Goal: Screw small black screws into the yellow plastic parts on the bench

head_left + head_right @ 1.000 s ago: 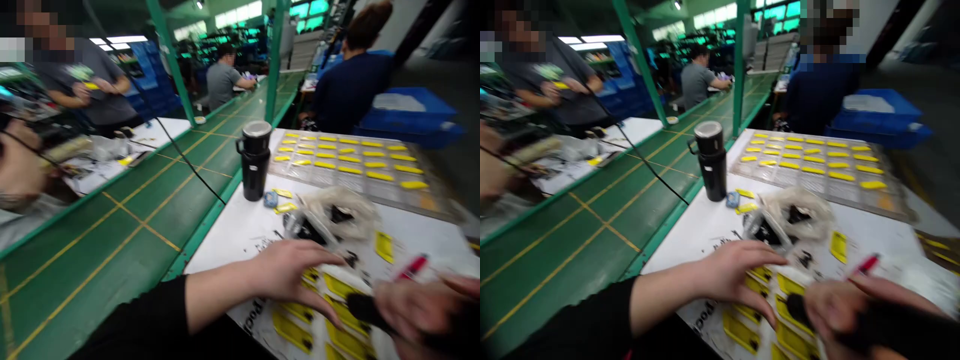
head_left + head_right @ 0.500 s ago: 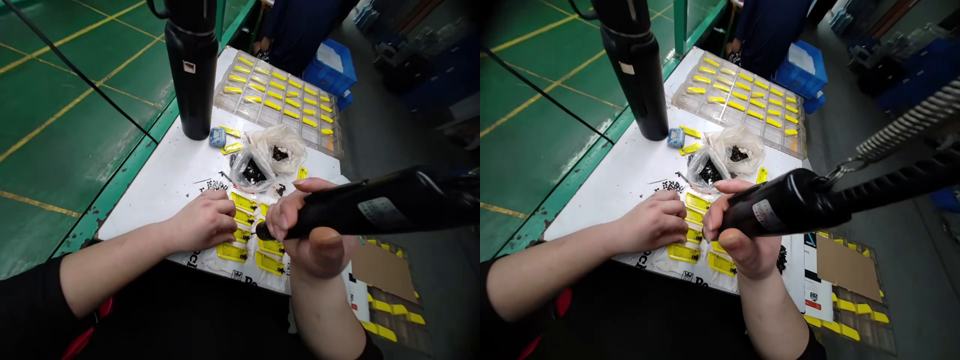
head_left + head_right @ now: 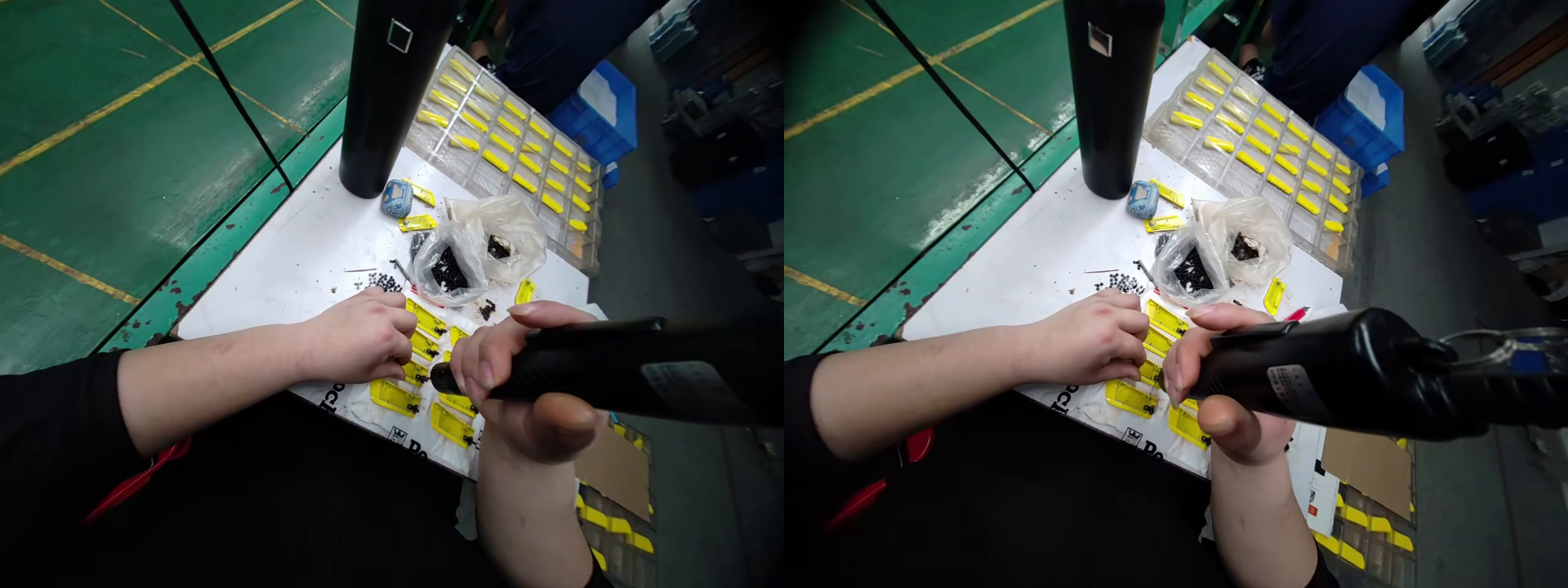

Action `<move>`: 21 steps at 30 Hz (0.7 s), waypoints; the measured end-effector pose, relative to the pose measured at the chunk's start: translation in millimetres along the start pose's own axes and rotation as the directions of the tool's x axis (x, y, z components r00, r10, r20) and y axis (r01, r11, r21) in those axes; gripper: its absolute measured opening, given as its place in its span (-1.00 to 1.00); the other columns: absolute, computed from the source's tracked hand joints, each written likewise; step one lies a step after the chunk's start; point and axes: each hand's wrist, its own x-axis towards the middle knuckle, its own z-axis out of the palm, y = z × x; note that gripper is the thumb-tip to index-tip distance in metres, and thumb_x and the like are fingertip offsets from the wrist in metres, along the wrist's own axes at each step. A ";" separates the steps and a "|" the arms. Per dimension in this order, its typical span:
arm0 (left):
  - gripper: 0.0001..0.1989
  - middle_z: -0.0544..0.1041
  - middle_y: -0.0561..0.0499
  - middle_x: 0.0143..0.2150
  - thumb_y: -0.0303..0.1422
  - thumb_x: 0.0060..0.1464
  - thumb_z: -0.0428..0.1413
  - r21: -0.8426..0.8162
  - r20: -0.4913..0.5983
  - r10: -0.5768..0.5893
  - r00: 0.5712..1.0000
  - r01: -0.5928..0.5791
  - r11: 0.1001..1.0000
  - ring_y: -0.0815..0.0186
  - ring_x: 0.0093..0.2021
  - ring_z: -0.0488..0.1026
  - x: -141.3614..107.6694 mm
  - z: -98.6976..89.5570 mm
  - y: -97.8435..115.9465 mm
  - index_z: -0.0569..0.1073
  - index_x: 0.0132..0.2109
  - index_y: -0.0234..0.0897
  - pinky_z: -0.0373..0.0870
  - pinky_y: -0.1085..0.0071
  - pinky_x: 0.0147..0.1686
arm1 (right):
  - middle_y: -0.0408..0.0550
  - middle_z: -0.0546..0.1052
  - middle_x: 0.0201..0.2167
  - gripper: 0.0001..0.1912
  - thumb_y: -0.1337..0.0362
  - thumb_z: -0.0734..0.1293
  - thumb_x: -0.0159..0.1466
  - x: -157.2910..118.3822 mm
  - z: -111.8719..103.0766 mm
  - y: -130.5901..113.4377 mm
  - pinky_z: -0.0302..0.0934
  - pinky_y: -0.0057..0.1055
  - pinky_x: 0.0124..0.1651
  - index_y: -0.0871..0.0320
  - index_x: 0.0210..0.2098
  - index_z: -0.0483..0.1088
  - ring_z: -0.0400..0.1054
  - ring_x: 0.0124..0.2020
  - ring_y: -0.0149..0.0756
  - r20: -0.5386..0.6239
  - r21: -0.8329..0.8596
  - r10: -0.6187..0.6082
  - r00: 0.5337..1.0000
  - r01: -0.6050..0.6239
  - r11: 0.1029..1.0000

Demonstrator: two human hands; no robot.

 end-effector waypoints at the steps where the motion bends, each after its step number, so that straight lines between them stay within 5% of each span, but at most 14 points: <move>1: -0.79 0.56 -0.02 -0.22 -0.20 0.34 0.33 0.006 0.000 0.002 1.000 -0.002 1.000 0.17 -0.12 0.37 0.0 0.3 -0.1 0.70 -0.25 -0.18 0.22 0.20 -0.05 | -0.19 0.47 -0.46 -0.50 -0.06 0.65 0.34 0.3 0.3 0.3 0.34 -0.37 -0.50 0.01 0.13 0.59 0.31 -0.59 -0.34 -0.003 -0.006 0.007 1.000 -0.007 1.000; 9: -0.79 0.59 -0.02 -0.20 -0.18 0.32 0.34 0.026 0.042 -0.022 0.999 0.021 0.999 0.15 -0.08 0.39 2.4 -0.8 1.9 0.69 -0.25 -0.17 0.23 0.21 -0.05 | -0.18 0.47 -0.46 -0.53 -0.02 0.64 0.36 1.4 0.3 3.5 0.32 -0.36 -0.50 0.04 0.13 0.59 0.30 -0.60 -0.34 0.041 -0.036 0.012 0.999 -0.010 0.999; 16: -0.72 0.58 -0.03 -0.19 -0.11 0.29 0.37 0.010 0.027 -0.058 0.998 0.057 0.998 0.15 -0.09 0.39 1.3 -0.4 2.1 0.64 -0.27 -0.20 0.21 0.19 -0.07 | -0.19 0.45 -0.47 -0.70 0.21 0.57 0.41 -9.9 8.1 1.6 0.30 -0.36 -0.51 0.09 0.08 0.56 0.33 -0.58 -0.33 0.113 -0.061 -0.067 0.991 0.074 0.995; 21: -0.63 0.58 0.01 -0.20 0.02 0.29 0.35 0.083 -0.015 -0.028 0.999 0.030 0.996 0.14 -0.06 0.40 -1.4 5.2 2.3 0.63 -0.28 -0.18 0.16 0.09 -0.10 | -0.17 0.38 -0.53 -0.72 0.05 0.45 0.49 -19.5 -25.4 8.6 0.34 -0.27 -0.51 -0.09 0.14 0.53 0.30 -0.60 -0.24 0.085 -0.070 -0.051 0.995 0.057 0.996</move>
